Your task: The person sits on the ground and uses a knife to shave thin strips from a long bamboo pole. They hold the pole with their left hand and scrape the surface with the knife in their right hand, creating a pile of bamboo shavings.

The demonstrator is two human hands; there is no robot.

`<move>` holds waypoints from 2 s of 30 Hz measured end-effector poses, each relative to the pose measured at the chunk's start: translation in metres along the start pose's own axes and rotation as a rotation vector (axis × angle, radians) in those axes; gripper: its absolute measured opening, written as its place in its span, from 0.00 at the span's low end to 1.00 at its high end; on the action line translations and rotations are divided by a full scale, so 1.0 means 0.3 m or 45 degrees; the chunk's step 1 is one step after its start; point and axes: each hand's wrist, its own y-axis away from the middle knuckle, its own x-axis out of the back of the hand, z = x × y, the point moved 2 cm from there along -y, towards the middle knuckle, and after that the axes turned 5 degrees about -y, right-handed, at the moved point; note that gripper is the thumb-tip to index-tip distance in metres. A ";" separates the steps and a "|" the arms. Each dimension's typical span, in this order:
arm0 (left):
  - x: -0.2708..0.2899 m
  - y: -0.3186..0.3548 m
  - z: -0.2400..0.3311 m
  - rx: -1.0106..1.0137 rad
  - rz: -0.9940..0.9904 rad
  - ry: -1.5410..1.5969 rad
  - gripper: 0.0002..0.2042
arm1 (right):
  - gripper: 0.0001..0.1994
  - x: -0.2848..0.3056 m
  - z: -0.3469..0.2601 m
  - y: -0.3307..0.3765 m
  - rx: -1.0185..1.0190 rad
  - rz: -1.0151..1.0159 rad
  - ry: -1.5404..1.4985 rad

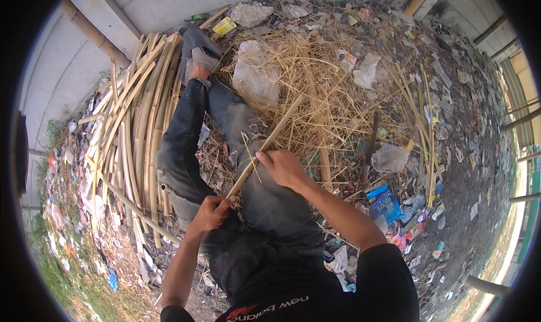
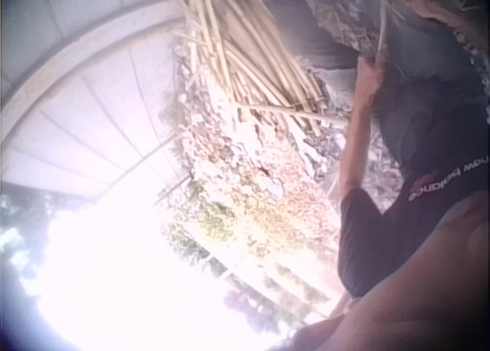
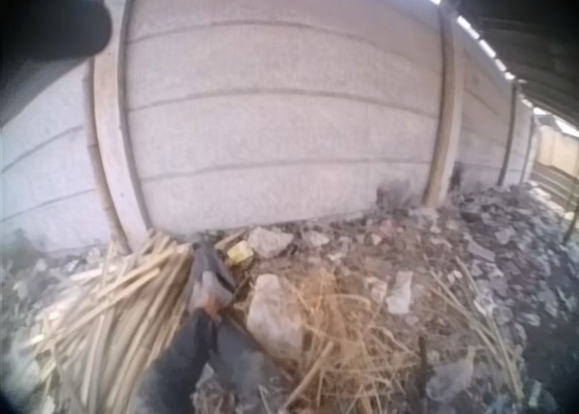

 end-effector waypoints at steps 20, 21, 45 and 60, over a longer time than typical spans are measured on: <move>-0.036 -0.098 0.074 -0.046 0.022 0.028 0.26 | 0.31 0.128 0.107 -0.088 -0.160 0.174 0.088; -0.040 -0.098 0.069 -0.036 0.024 0.034 0.26 | 0.31 0.157 0.113 -0.108 -0.272 0.151 0.051; -0.065 -0.160 0.102 -0.077 0.065 -0.084 0.28 | 0.26 0.078 0.107 -0.015 -0.077 0.308 -0.156; -0.059 -0.157 0.100 -0.118 0.066 -0.046 0.27 | 0.24 -0.019 0.019 0.054 0.222 0.172 -0.099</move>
